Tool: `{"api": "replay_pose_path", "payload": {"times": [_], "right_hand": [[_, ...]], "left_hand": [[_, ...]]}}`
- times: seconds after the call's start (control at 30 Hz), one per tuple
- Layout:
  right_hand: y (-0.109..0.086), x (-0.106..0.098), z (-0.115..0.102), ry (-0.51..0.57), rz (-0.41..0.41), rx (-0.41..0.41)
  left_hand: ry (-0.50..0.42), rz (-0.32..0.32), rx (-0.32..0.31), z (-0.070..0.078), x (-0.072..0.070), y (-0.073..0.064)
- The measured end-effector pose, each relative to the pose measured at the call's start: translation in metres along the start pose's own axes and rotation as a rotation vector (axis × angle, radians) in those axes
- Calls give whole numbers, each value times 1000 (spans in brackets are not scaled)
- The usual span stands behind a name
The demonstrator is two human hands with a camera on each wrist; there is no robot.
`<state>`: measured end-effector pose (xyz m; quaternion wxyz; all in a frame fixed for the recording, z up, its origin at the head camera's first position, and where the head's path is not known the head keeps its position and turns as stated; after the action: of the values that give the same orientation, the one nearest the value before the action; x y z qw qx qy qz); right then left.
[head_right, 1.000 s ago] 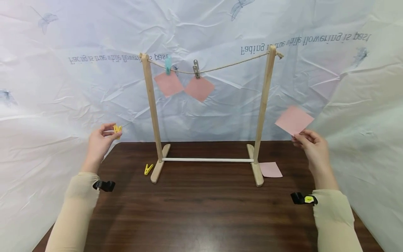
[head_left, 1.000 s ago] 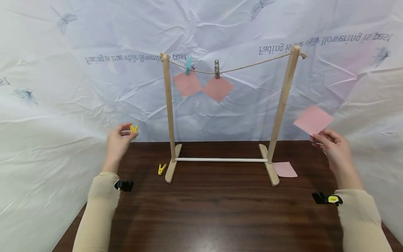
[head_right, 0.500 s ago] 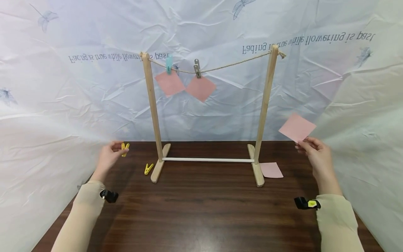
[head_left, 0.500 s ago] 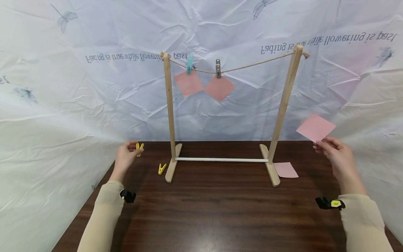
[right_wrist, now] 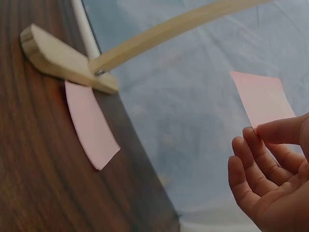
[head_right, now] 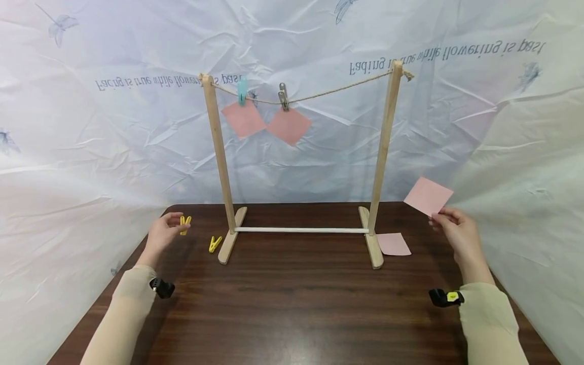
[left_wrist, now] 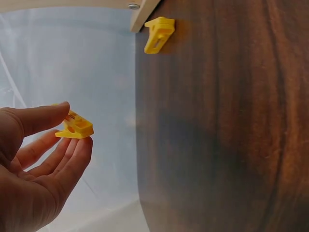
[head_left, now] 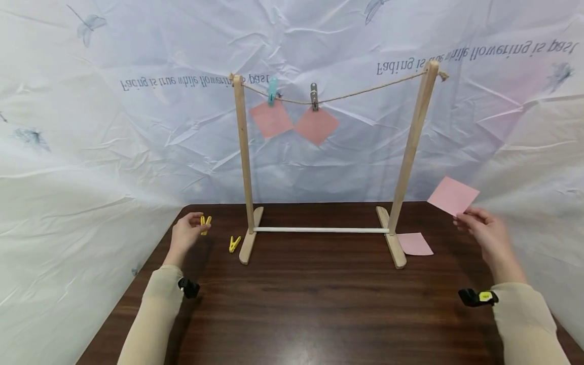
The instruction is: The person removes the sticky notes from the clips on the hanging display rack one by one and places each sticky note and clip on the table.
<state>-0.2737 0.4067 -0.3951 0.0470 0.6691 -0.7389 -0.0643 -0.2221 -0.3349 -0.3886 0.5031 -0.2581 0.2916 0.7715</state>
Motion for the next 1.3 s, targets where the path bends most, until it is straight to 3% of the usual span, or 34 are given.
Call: {"api": "replay_pose_path", "payload": {"times": [0.27, 0.6, 0.93, 1.13, 1.3], "right_hand": [[3, -8, 21, -65, -37, 26], [4, -14, 40, -376, -90, 90], [-2, -23, 52, -413, -129, 123], [-2, -31, 59, -522, -128, 150], [-3, -32, 64, -522, -133, 119]], "left_hand": [[12, -61, 14, -8, 12, -2], [31, -110, -15, -11, 28, 2], [76, -155, -34, -20, 43, -4], [82, -162, -35, -22, 46, -3], [80, -164, -52, -25, 46, -4]]}}
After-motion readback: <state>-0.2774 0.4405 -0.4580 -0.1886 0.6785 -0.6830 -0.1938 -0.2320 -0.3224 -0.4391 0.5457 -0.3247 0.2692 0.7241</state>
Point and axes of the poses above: each hand's wrist, its own y-axis towards the middle knuckle, its own x-axis out of the palm, z = x × y, the point moved 6 cm from there along y, towards the middle knuckle, and after that the axes turned 1 degree about y, right-handed, at the moved point
